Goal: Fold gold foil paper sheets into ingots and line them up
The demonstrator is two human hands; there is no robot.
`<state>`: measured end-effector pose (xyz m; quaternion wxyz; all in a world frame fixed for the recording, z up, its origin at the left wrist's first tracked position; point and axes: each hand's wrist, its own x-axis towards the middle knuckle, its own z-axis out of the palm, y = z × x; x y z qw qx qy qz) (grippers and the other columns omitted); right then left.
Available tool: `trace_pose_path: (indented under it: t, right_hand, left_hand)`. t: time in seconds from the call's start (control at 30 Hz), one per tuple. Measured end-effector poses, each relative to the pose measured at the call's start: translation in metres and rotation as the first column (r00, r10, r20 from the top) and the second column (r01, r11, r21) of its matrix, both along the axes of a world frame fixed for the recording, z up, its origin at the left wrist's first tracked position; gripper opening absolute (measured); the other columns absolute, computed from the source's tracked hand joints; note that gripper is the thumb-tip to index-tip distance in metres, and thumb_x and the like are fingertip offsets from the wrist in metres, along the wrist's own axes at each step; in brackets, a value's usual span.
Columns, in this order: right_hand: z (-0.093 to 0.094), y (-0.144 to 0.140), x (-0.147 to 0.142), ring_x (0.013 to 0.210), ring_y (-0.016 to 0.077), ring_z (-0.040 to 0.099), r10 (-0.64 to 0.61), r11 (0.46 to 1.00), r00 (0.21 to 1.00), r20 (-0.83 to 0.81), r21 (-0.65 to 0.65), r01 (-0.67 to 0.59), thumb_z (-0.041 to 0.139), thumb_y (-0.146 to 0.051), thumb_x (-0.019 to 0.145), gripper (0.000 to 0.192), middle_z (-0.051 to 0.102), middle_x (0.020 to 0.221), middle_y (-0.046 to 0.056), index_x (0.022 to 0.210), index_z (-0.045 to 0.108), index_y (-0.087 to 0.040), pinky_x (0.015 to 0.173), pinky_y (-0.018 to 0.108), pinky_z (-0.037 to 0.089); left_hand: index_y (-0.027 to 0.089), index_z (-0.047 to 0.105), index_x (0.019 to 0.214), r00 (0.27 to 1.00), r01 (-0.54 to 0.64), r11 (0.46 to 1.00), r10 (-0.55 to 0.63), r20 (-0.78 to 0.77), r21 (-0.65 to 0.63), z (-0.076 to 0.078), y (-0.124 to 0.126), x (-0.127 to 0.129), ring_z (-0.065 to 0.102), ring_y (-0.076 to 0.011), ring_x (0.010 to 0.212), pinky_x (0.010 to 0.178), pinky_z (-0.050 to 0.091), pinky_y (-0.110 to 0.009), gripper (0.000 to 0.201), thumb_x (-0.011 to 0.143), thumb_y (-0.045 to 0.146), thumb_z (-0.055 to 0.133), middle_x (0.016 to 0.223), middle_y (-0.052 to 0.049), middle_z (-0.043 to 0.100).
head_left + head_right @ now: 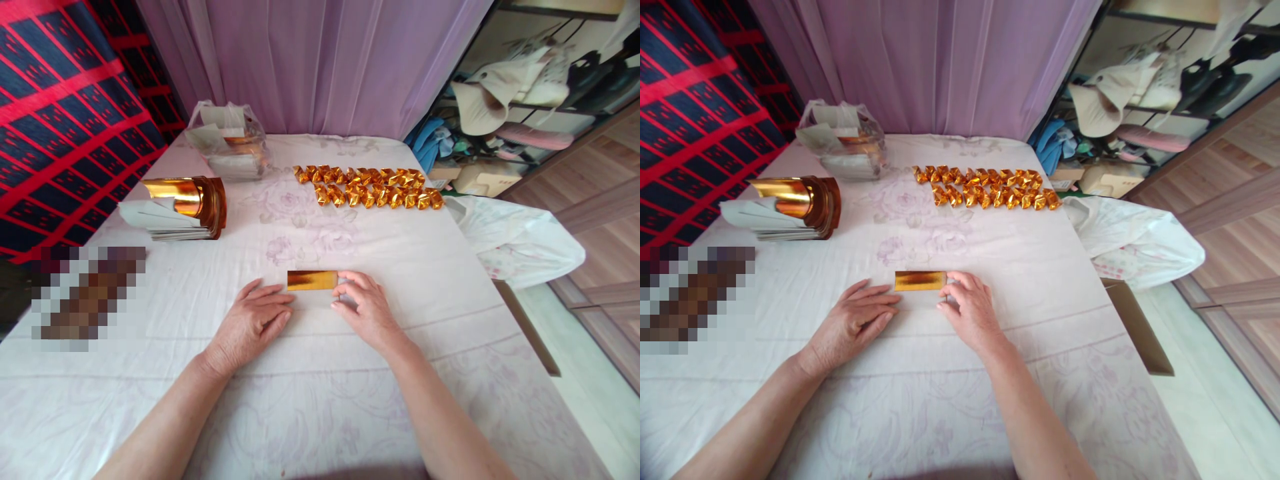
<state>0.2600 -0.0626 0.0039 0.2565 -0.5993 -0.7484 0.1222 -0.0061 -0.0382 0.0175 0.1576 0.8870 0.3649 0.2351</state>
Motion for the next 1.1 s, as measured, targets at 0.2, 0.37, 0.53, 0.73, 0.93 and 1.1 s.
trace_pose_path:
  t: [0.2,0.37,0.53,0.73,0.93,1.1]
  right_hand:
    - [0.003,0.001,0.007,0.114,0.0244,0.059,0.055,0.998,0.998,-0.039,0.021,-0.055,0.058,-0.020,0.086,0.011,0.064,0.121,0.007,0.089,0.068,-0.025,0.092,0.043,0.048]
    - [0.022,-0.001,-0.007,0.098,0.0208,0.065,0.009,0.985,0.980,-0.197,0.169,0.025,0.048,-0.023,0.093,0.019,0.069,0.100,0.007,0.097,0.066,-0.025,0.089,0.037,0.052]
    - [0.022,-0.006,-0.030,0.076,0.0172,0.065,0.080,0.991,0.984,-0.159,0.117,-0.062,0.047,-0.021,0.094,0.018,0.069,0.083,0.004,0.092,0.065,-0.024,0.072,0.029,0.053]
    - [0.005,-0.007,-0.036,0.075,0.0175,0.064,0.033,0.998,0.990,-0.137,0.057,-0.026,0.051,-0.016,0.088,0.013,0.068,0.081,0.002,0.086,0.061,-0.024,0.071,0.029,0.050]
    - [0.005,-0.008,-0.039,0.076,0.0185,0.062,0.008,0.999,0.987,-0.160,0.033,-0.003,0.053,-0.014,0.086,0.012,0.066,0.080,0.002,0.084,0.060,-0.024,0.070,0.030,0.048]
    - [0.004,-0.008,-0.040,0.079,0.0198,0.062,0.011,1.000,0.988,-0.154,0.017,-0.008,0.055,-0.016,0.086,0.009,0.065,0.081,0.003,0.084,0.060,-0.023,0.071,0.031,0.048]
  left_hand:
    - [0.028,0.074,0.095,1.000,-0.003,1.000,0.003,0.012,-0.011,0.000,0.000,0.000,0.065,-0.0237,0.115,0.110,0.037,-0.053,0.022,0.096,0.030,0.052,0.108,0.000,0.076]
    - [0.029,0.074,0.096,1.000,-0.001,1.000,0.001,0.003,-0.018,0.002,0.000,0.001,0.065,-0.0236,0.115,0.110,0.037,-0.054,0.023,0.096,0.029,0.051,0.109,0.000,0.076]
    - [0.029,0.075,0.097,1.000,-0.004,1.000,0.004,0.000,-0.023,0.001,-0.001,0.002,0.064,-0.0233,0.116,0.111,0.036,-0.053,0.023,0.096,0.029,0.052,0.108,0.000,0.076]
    - [0.029,0.074,0.096,1.000,0.000,0.999,0.001,0.008,-0.040,0.001,-0.001,0.002,0.064,-0.0236,0.116,0.111,0.036,-0.053,0.023,0.096,0.031,0.052,0.109,0.000,0.076]
    - [0.028,0.074,0.095,1.000,0.001,1.000,-0.001,0.007,-0.024,0.001,-0.001,0.002,0.065,-0.0241,0.115,0.110,0.037,-0.054,0.023,0.097,0.030,0.051,0.108,0.000,0.076]
    - [0.028,0.074,0.094,1.000,0.003,1.000,-0.003,0.012,-0.022,0.002,-0.001,0.002,0.065,-0.0243,0.115,0.109,0.038,-0.054,0.023,0.096,0.030,0.052,0.109,0.000,0.076]
